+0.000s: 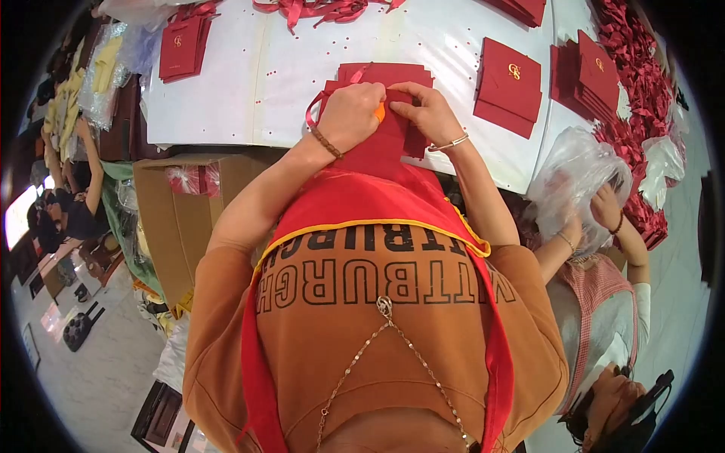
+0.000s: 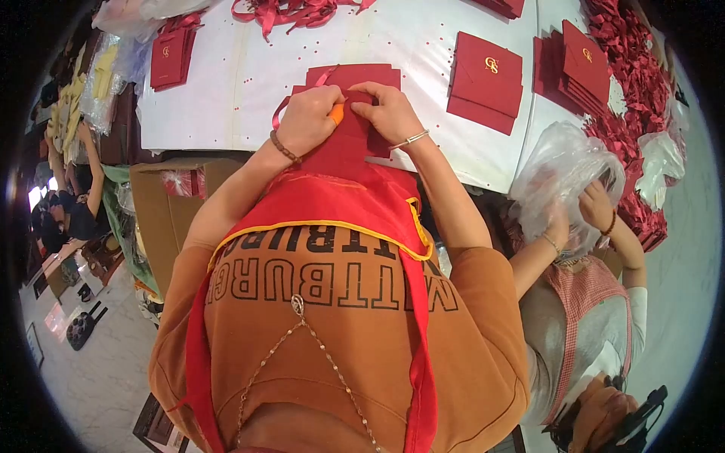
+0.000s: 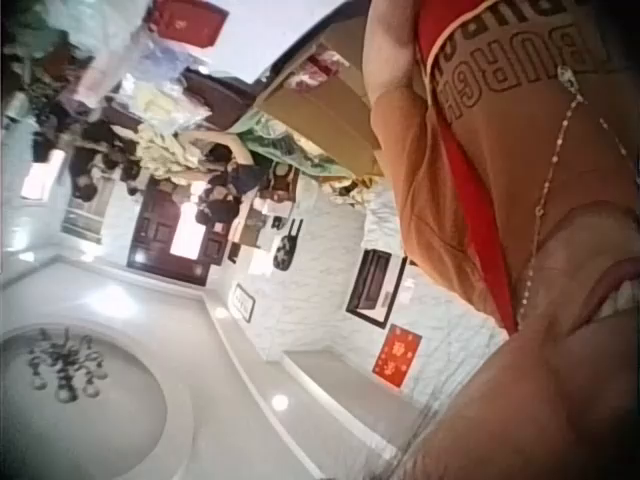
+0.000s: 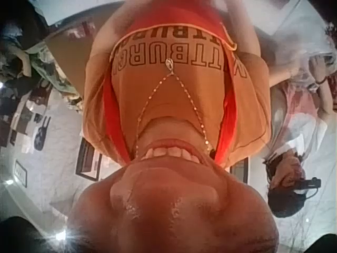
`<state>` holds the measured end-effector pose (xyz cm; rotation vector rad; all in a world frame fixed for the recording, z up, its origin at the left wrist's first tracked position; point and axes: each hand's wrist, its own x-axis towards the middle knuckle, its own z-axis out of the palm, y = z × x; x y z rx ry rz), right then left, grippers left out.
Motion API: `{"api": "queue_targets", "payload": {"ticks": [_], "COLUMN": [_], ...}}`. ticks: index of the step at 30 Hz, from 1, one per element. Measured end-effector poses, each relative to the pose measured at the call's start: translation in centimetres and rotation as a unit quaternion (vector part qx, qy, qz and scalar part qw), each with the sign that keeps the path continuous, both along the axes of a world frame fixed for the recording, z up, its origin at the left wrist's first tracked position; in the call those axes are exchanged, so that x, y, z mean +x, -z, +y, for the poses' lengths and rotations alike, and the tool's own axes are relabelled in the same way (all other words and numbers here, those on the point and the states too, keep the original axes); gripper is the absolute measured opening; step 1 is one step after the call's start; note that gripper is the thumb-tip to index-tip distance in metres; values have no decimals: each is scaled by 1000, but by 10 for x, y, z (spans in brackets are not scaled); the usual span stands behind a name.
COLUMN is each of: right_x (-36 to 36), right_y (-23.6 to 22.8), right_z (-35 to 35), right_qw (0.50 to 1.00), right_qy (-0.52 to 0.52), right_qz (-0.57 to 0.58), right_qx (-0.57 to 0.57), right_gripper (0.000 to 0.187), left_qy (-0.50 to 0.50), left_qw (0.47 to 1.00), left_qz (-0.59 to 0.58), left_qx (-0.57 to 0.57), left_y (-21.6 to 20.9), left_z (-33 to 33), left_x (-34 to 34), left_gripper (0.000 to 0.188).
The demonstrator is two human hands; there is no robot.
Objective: The person is tying ribbons and packaging small red paper gift bags/envelopes.
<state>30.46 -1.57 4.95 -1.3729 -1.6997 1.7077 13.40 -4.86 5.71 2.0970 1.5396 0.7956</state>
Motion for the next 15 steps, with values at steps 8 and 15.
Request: {"api": "queue_targets", "payload": {"ticks": [8,15], "right_x": [0,-4], "right_y": [5,-9], "right_z": [-2,-6], "right_qw": [999,996], "right_qy": [30,26], "right_qz": [35,-18], "right_qx": [8,81], "right_gripper": [33,32], "left_qy": [-32,-35], "left_qw": [982,998], "left_qz": [-79,29], "left_qx": [-168,-36], "left_y": [-15,-11], "left_z": [5,3], "left_x": [0,10], "left_gripper": [3,4]}}
